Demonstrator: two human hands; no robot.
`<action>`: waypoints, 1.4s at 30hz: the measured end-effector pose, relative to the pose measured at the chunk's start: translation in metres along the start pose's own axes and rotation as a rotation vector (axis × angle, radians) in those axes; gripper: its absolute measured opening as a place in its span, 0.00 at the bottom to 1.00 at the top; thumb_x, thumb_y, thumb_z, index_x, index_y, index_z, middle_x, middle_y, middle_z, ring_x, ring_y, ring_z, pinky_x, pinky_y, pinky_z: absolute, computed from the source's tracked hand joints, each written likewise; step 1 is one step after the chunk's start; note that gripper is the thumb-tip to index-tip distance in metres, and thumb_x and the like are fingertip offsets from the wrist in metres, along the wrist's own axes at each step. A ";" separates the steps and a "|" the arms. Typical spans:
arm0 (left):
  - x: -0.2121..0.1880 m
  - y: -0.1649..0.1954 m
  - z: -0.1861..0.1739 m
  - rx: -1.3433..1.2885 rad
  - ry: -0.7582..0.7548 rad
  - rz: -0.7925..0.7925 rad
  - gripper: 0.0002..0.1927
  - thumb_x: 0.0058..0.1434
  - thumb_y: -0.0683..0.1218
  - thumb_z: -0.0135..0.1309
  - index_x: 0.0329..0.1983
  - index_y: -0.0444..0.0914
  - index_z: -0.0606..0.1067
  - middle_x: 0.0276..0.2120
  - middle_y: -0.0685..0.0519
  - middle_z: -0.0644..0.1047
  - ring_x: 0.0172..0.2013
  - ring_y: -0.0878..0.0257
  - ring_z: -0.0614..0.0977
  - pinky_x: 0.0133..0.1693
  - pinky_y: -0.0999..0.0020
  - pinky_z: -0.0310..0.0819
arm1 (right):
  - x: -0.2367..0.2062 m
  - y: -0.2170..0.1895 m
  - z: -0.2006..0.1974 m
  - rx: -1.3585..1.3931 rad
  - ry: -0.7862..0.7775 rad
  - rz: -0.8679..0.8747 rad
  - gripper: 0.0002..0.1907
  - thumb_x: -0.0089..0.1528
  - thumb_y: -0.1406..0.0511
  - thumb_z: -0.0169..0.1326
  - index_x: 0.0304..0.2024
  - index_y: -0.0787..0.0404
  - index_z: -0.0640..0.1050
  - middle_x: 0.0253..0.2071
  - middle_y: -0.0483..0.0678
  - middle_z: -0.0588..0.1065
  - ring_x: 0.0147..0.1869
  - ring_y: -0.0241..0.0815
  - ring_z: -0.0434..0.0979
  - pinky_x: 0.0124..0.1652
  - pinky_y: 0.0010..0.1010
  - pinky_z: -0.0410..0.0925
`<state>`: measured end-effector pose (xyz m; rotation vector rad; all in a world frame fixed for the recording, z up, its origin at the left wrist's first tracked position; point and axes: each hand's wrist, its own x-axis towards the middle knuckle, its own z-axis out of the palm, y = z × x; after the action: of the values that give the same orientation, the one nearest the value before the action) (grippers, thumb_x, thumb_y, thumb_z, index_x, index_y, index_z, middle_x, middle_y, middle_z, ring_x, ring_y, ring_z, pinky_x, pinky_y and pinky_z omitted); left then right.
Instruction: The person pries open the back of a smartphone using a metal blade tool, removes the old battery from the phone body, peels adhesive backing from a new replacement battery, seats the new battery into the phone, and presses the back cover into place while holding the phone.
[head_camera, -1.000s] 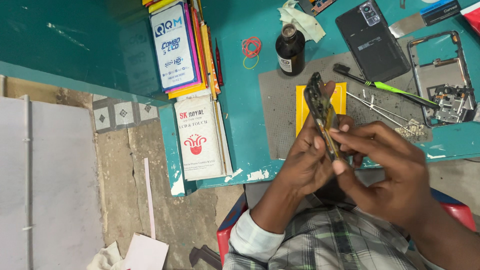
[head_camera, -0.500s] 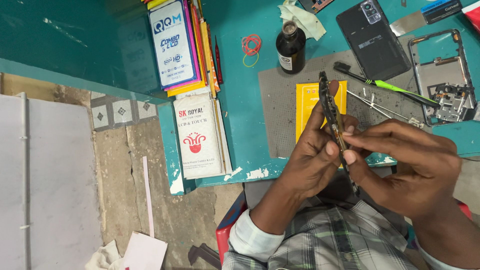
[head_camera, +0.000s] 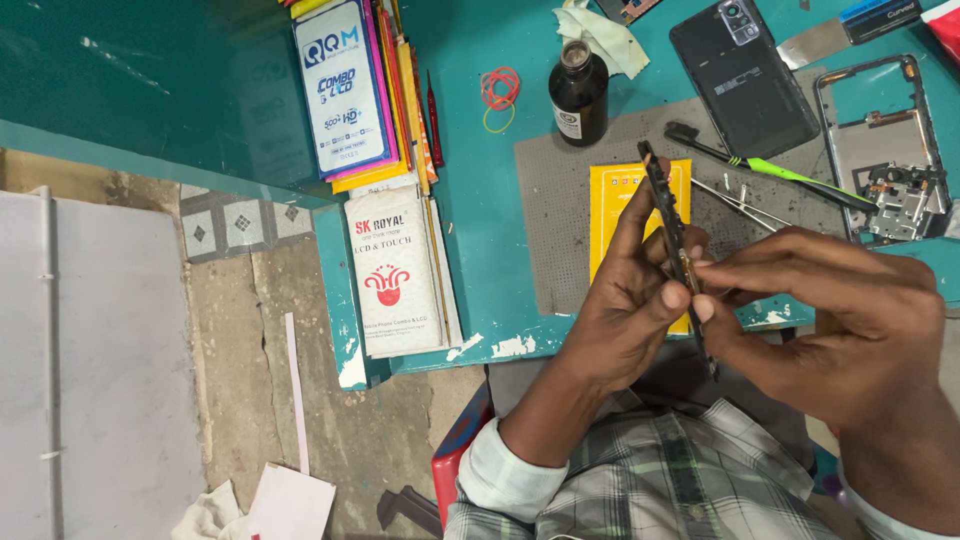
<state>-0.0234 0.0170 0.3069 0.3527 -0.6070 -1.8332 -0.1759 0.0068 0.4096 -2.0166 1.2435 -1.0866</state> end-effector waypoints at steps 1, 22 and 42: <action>0.000 -0.002 -0.002 0.000 0.005 -0.006 0.56 0.67 0.51 0.66 0.85 0.45 0.39 0.57 0.49 0.68 0.58 0.62 0.74 0.63 0.62 0.71 | 0.000 0.000 -0.001 0.000 -0.002 -0.007 0.16 0.50 0.75 0.67 0.42 0.68 0.82 0.35 0.54 0.80 0.37 0.38 0.84 0.33 0.23 0.74; -0.002 -0.001 -0.002 -0.113 0.004 -0.080 0.53 0.68 0.56 0.64 0.84 0.48 0.42 0.56 0.51 0.70 0.58 0.61 0.75 0.61 0.60 0.72 | -0.008 0.017 -0.003 0.262 -0.105 0.100 0.14 0.60 0.78 0.58 0.49 0.68 0.81 0.41 0.54 0.81 0.43 0.39 0.85 0.40 0.23 0.77; -0.004 -0.005 -0.001 -0.041 0.005 -0.044 0.53 0.68 0.54 0.65 0.83 0.47 0.41 0.58 0.49 0.69 0.59 0.62 0.73 0.66 0.62 0.69 | -0.008 0.011 0.002 0.209 -0.020 0.054 0.19 0.51 0.78 0.64 0.45 0.69 0.80 0.41 0.55 0.80 0.42 0.39 0.85 0.40 0.25 0.79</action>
<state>-0.0250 0.0216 0.3032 0.3453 -0.5612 -1.8841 -0.1816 0.0097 0.3972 -1.8224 1.1179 -1.1183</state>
